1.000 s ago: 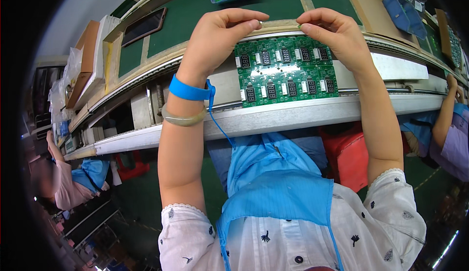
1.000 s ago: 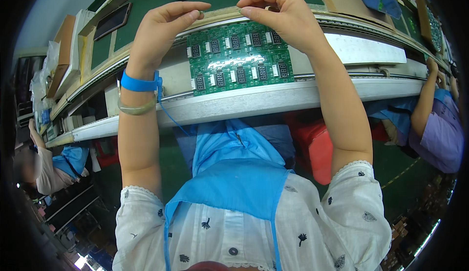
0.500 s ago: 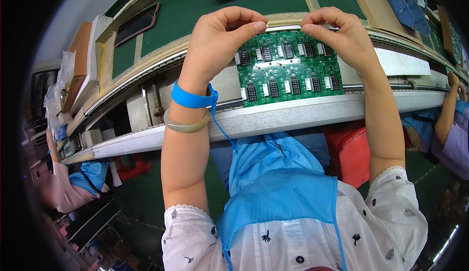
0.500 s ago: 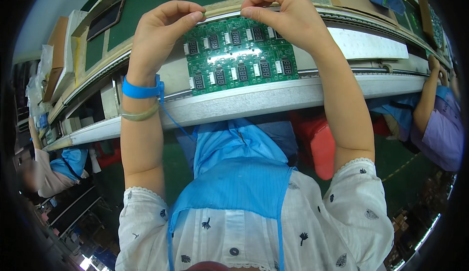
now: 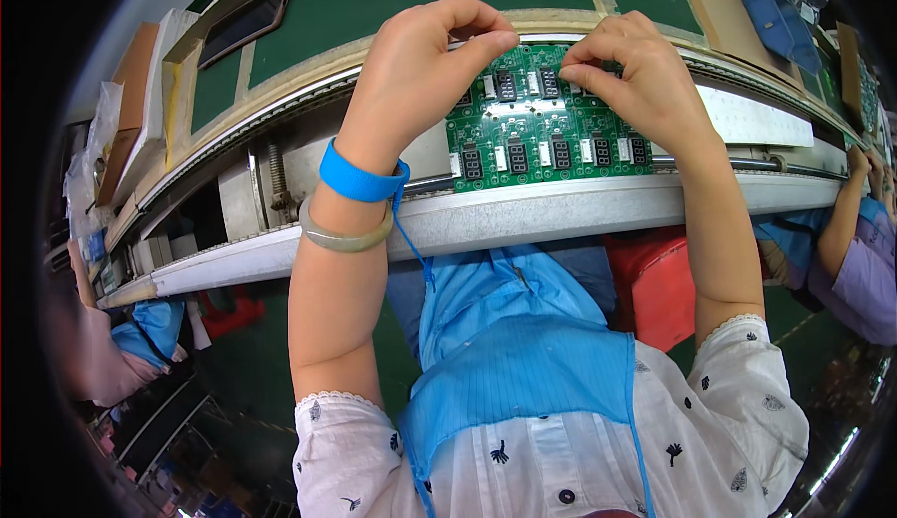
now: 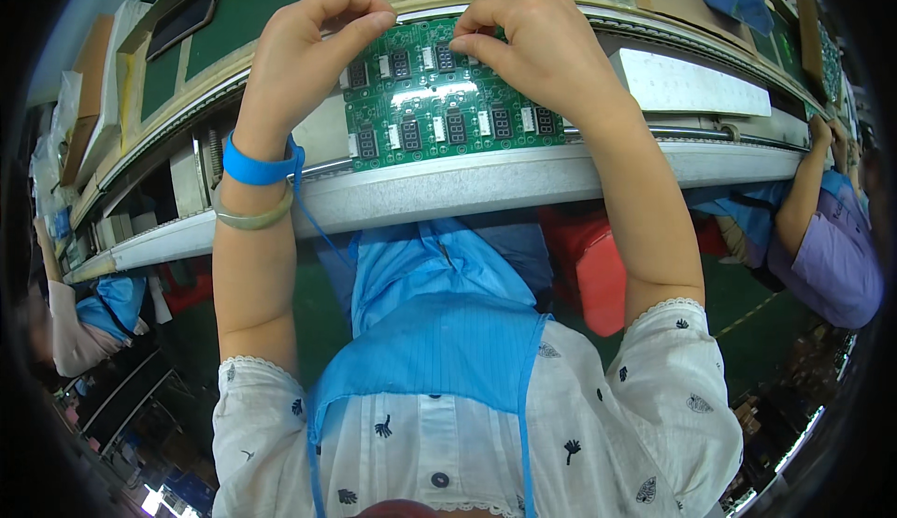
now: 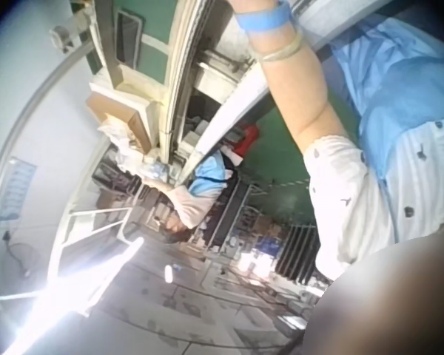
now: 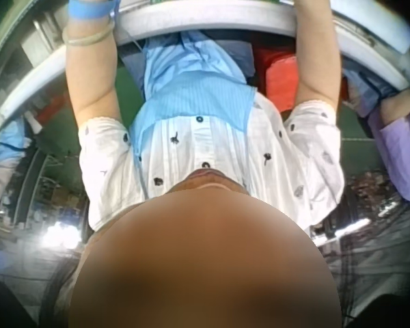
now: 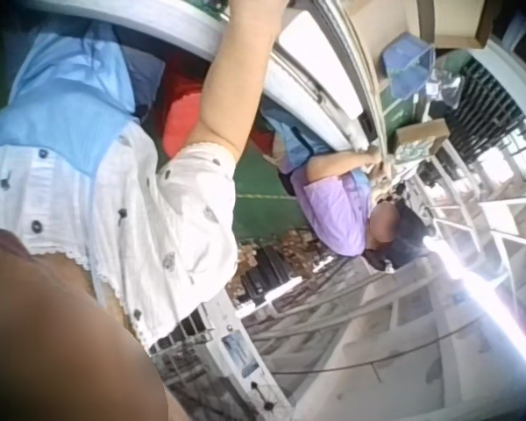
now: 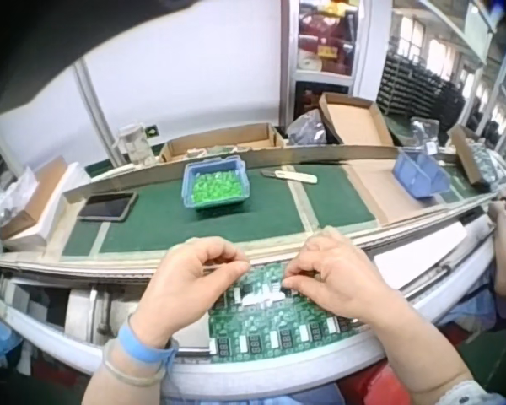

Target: Assembling components onto printed circuit boards at an industrial workstation.

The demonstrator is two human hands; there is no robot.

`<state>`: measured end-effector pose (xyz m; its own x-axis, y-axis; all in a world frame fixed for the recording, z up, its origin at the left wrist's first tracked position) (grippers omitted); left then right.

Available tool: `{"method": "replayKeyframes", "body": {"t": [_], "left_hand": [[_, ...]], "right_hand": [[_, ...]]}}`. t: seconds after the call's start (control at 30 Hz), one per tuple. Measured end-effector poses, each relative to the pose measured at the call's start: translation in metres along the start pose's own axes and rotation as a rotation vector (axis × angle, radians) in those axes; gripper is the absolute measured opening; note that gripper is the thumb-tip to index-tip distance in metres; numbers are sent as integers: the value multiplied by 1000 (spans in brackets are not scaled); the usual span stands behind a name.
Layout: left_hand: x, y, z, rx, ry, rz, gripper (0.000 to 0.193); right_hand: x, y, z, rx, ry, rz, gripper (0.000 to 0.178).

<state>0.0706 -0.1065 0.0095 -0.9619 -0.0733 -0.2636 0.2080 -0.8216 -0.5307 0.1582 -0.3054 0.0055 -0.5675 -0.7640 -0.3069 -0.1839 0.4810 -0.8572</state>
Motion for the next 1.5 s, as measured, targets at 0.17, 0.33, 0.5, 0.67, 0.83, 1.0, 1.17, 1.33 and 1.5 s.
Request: {"method": "replayKeyframes", "body": {"t": [0.17,0.33,0.5,0.67,0.83,1.0,1.17,1.33,1.5], "left_hand": [[-1,-1,-3,-30,48,31,22],[-1,1,-8,-48,106,90,22],[1,-8,17,-90,-23,85,19],[2,-8,14,-12,-76,80,19],[1,-10,17,-131,34,70,19],[1,-7,5,-170,65,85,19],[2,-6,4,-167,84,102,19],[1,-6,6,-178,80,91,18],[2,-5,6,-187,77,91,19]], "right_hand": [[-3,-2,-5,21,20,-34,11],[-4,-2,-3,42,19,-14,12],[-2,-2,-6,78,7,-14,12],[-3,-3,-15,179,-86,12,11],[-3,-3,-18,167,-56,-12,11],[-3,-1,-19,134,-31,-34,12],[-4,-1,-19,132,-19,-46,12],[-3,-2,-18,144,-33,-39,12],[-3,-1,-17,125,-28,-48,12]]}}
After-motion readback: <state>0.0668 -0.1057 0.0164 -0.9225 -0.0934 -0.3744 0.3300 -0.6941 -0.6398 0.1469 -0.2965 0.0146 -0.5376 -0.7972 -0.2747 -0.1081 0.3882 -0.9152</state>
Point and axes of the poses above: each hand's wrist, its own x-axis away from the middle knuckle, its own y-axis out of the palm, z = x × y, the point moved 3 cm from there along -x, towards the middle knuckle, and after that the axes turned 4 degrees about y, right-handed, at the moved point
